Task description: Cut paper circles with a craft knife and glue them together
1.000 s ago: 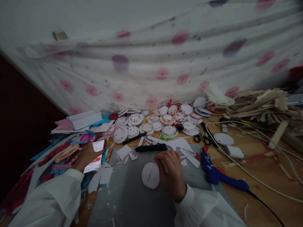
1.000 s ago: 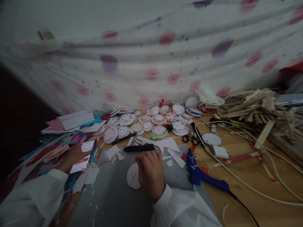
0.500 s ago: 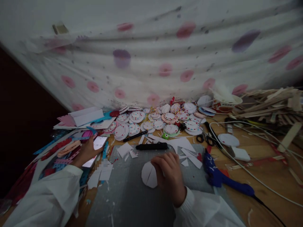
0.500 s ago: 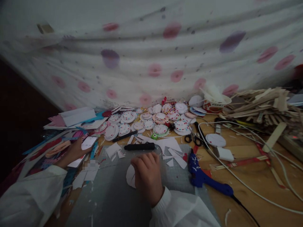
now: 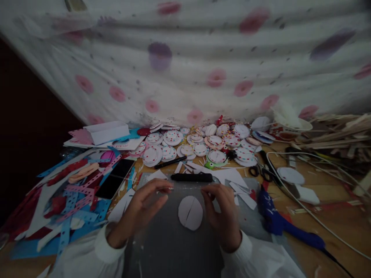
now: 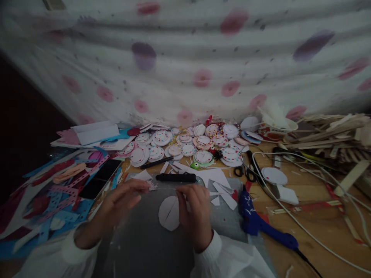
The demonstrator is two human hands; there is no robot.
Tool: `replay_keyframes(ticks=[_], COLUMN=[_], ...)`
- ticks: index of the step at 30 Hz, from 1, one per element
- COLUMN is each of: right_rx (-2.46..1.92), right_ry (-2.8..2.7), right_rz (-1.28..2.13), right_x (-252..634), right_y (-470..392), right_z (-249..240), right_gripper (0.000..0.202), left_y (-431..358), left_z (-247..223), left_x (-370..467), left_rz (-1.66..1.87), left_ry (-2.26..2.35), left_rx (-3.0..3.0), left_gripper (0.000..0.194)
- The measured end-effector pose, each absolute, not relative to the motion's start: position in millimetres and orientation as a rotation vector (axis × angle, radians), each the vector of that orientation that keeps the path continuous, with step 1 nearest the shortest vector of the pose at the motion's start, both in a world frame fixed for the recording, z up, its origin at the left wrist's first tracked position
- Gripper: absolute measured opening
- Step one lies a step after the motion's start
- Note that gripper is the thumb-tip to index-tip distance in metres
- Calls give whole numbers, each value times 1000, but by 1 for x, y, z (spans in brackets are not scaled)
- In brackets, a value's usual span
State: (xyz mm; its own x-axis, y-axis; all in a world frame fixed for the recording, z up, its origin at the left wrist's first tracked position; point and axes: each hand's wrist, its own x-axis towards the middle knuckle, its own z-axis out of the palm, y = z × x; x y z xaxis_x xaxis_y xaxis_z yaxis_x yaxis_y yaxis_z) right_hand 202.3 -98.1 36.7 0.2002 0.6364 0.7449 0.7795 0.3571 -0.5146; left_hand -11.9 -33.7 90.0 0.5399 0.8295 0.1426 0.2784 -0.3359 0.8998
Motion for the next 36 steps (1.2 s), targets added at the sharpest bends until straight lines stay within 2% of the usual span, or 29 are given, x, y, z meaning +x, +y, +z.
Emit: replay_keyframes(ticks=[7,9,13,15,19,23,26,29,32,36], right_rx=[-1382,-1360,-1278,-1222,-1148,-1144,-1135,-1120,-1011,-923], right_ry=[-1556,-1599,-1685,-1706,-1821,-1883,-1748,-1586,-1410,-1165], right_rz=[-152,-116,40,116,276,337,317,438,751,1003], right_x=[203,201,192,185,171,172,180,185,184,182], right_y=[-98,-99,-102,-103,-111,-120,-119,-109,-99,-93], right_z=[33,33,37,40,52,69,74,66,52,36], right_gripper=[11,12,15,16,22,36,29,19,18,29], left_y=[-22,-22,-27,-31,-32,-15,-2,1,-8,-22], left_z=[62,62,67,71,92,139,172,177,155,109], left_x=[-12,-16,-18,-16,-15,-26,-34,-29,-14,9], left_rz=[1049,1101,1122,1146,1342,1459,1386,1130,837,734], left_ry=[723,650,527,529,595,679,856,939,859,826], left_rx=[1392,1290,1211,1236,1277,1305,1757,2227,2418,2375], left_gripper=[14,12,20,14,13,15,9,11,15,17])
